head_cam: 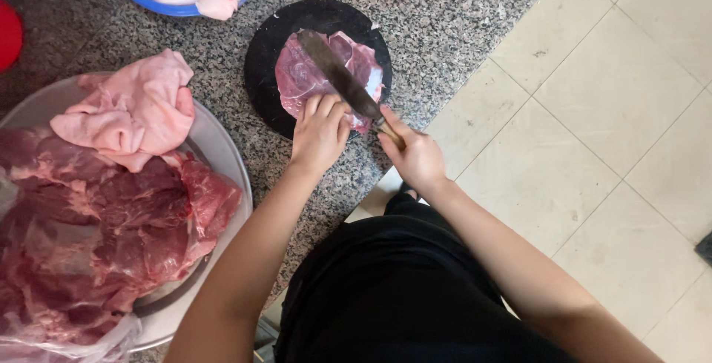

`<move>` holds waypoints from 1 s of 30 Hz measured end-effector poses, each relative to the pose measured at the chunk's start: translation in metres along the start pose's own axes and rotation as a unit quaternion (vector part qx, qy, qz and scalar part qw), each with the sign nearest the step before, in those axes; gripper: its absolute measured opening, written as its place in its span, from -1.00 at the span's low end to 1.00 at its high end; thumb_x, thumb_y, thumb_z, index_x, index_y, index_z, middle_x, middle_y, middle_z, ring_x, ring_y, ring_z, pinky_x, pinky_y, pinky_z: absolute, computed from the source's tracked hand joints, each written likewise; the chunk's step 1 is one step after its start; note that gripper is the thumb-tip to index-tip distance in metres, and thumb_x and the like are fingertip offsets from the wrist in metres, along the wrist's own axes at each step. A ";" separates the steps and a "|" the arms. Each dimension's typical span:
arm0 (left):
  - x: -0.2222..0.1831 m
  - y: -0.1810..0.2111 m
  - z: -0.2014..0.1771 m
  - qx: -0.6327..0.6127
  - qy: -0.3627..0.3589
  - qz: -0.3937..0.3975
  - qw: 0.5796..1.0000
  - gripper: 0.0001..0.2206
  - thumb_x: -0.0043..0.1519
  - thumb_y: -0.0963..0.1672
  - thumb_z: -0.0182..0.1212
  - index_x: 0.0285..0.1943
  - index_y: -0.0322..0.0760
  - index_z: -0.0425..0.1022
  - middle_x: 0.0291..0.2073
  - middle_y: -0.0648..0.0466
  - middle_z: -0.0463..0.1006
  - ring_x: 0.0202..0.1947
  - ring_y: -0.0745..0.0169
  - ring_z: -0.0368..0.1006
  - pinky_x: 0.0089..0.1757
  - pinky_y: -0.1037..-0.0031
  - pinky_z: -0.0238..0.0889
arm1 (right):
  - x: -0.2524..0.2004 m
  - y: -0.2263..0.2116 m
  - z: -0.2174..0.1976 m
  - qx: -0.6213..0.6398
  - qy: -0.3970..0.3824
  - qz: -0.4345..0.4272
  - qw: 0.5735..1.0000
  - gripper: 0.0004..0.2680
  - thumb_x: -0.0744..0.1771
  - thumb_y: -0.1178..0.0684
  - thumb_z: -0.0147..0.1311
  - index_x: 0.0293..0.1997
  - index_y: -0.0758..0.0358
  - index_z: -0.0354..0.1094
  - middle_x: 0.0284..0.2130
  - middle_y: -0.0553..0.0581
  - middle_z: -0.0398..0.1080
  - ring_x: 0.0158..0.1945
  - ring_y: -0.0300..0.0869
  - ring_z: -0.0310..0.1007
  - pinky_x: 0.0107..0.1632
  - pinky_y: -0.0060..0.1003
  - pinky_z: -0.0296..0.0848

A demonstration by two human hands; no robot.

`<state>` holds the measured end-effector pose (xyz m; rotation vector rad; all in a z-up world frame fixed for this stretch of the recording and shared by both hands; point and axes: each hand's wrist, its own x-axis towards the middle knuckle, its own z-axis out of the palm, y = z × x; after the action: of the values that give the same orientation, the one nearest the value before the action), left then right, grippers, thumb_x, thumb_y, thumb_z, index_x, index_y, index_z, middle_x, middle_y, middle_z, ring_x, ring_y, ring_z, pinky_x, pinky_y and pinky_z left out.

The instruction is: The person portions large cuts of raw pork on a cutting board using a cleaver and places the sliced pieces into a red bowl.

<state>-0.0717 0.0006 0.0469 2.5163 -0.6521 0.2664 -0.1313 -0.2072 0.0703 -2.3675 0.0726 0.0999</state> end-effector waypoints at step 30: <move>0.069 -0.076 -0.001 -0.049 0.097 -0.057 0.992 -0.68 0.23 -0.14 0.28 0.15 -0.34 0.46 0.10 -0.15 0.51 0.16 -0.21 0.40 0.17 0.16 0.22 | -0.067 0.076 -0.051 0.237 0.052 0.097 0.965 -0.59 0.35 0.16 0.15 0.39 0.27 0.25 0.08 0.09 0.47 0.07 -0.34 0.38 0.14 -0.42 0.38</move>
<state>0.0255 0.0311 0.0359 2.3865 -0.4311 0.4212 -0.2020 -0.2959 0.0604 -1.8794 0.3417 0.0462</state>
